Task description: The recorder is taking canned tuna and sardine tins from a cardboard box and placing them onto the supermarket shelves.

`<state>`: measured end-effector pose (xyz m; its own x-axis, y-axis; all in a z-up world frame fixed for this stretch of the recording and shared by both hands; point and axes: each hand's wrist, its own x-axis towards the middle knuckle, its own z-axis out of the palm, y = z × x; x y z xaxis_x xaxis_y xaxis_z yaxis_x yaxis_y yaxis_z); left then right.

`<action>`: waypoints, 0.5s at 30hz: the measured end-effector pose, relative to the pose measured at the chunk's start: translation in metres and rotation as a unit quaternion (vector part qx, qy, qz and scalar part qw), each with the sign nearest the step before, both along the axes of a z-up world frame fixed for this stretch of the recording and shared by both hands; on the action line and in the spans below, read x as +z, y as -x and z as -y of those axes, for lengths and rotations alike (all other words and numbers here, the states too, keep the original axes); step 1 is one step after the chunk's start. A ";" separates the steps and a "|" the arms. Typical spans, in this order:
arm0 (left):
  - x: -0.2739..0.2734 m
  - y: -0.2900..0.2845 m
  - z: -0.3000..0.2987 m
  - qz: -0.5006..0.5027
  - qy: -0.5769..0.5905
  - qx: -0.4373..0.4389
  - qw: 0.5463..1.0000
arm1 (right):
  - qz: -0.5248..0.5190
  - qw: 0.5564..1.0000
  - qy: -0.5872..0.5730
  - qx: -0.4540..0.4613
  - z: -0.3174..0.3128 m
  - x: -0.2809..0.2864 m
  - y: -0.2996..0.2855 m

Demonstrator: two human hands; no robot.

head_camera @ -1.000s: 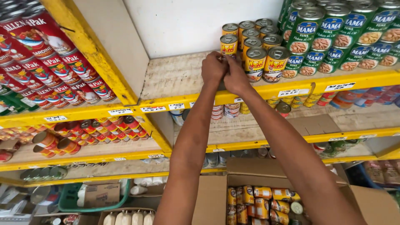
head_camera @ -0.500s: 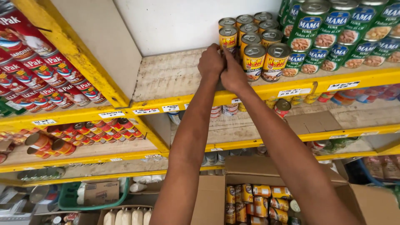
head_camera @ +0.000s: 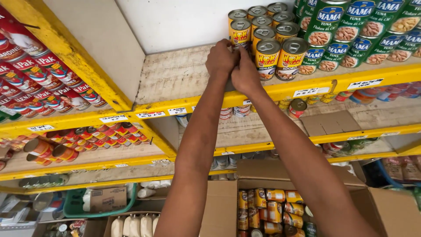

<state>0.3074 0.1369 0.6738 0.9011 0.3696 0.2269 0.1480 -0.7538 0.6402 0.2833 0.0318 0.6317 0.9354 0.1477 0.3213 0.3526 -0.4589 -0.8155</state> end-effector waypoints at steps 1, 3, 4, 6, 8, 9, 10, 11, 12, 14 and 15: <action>0.000 -0.001 0.000 -0.002 -0.001 0.001 1.000 | 0.040 0.999 -0.020 0.005 0.000 -0.008 -0.008; 0.001 0.000 0.000 -0.005 -0.002 0.001 1.000 | 0.079 0.996 -0.039 0.010 0.001 -0.019 -0.017; 0.002 0.002 0.001 -0.005 -0.001 -0.005 1.000 | 0.088 0.995 -0.048 0.011 0.002 -0.022 -0.019; 0.004 0.004 0.001 -0.005 -0.001 -0.009 1.000 | 0.097 0.994 -0.057 0.013 0.002 -0.023 -0.019; 0.006 0.006 0.002 -0.009 0.001 -0.009 1.000 | 0.148 0.987 -0.066 0.010 0.004 -0.021 -0.016; 0.003 0.002 0.000 -0.011 0.001 -0.009 1.000 | 0.147 0.987 -0.066 0.010 0.005 -0.014 -0.007; -0.001 -0.001 -0.001 0.000 -0.004 -0.006 1.000 | 0.113 0.991 -0.075 0.017 0.006 -0.007 0.002; -0.004 -0.004 -0.002 0.010 -0.008 -0.003 1.000 | 0.078 0.993 -0.083 0.024 0.008 0.001 0.011; -0.004 -0.003 -0.002 0.009 -0.008 -0.003 1.000 | 0.077 0.993 -0.082 0.024 0.008 -0.003 0.010; -0.004 0.001 -0.002 0.029 0.017 0.003 0.999 | 0.159 0.986 -0.037 0.032 0.010 -0.010 0.009; -0.007 -0.001 -0.005 0.024 0.018 0.005 1.000 | 0.154 0.987 -0.037 0.033 0.011 -0.008 0.015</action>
<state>0.3087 0.1418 0.6667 0.8861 0.3866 0.2558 0.1237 -0.7289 0.6734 0.2685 0.0210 0.6237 0.7809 0.1715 0.6007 0.6161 -0.3700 -0.6953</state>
